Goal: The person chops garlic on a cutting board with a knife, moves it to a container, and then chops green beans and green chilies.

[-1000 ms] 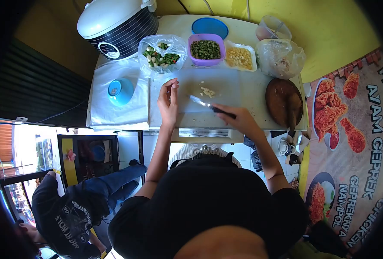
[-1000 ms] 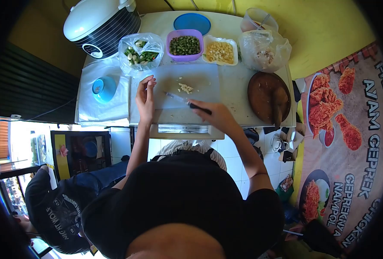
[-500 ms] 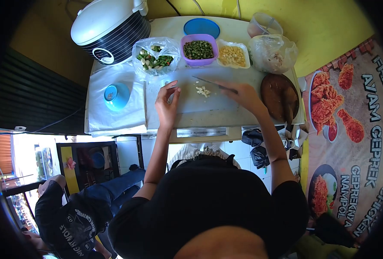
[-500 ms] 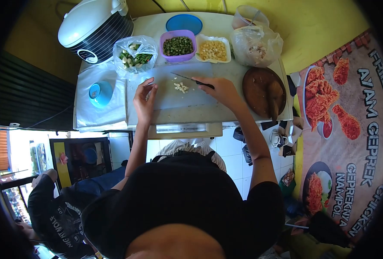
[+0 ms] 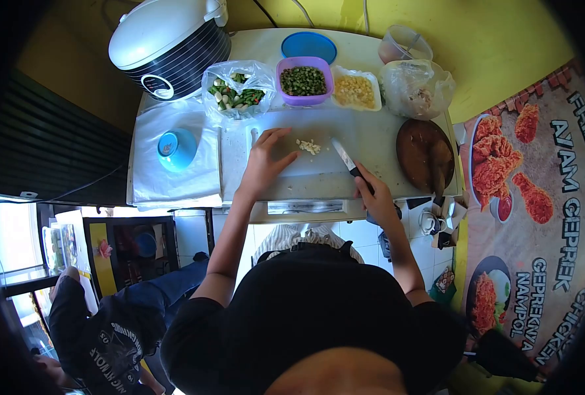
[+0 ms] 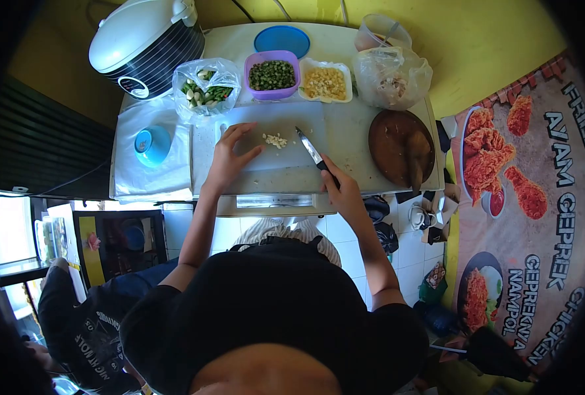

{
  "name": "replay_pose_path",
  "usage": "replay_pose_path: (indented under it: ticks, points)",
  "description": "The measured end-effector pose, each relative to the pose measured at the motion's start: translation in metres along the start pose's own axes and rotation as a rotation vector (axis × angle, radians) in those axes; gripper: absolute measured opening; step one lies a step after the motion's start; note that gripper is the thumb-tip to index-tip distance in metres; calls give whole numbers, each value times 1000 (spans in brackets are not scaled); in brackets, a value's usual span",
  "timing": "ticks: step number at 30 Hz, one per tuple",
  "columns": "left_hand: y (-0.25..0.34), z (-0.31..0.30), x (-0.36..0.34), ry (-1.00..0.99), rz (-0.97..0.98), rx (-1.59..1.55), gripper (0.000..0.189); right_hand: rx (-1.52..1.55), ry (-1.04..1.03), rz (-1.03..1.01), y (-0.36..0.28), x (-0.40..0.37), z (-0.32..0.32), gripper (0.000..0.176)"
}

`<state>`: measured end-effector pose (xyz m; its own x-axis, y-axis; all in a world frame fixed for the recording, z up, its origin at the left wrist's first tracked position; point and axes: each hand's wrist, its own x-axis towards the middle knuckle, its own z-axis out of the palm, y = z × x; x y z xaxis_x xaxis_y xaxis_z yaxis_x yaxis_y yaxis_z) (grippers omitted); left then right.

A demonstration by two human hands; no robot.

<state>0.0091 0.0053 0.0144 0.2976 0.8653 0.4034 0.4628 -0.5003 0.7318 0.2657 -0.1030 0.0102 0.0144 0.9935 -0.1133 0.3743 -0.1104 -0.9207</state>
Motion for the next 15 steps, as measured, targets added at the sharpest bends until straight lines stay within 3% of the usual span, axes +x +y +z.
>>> replay_pose_path:
  ticks: [6,15]
  points:
    - [-3,10,14,-222,-119,-87,53,68,16,54,-3,-10,20,44]
    - [4,24,14,-181,-90,-156,40,161,-81,53,-18,-1,46,45]
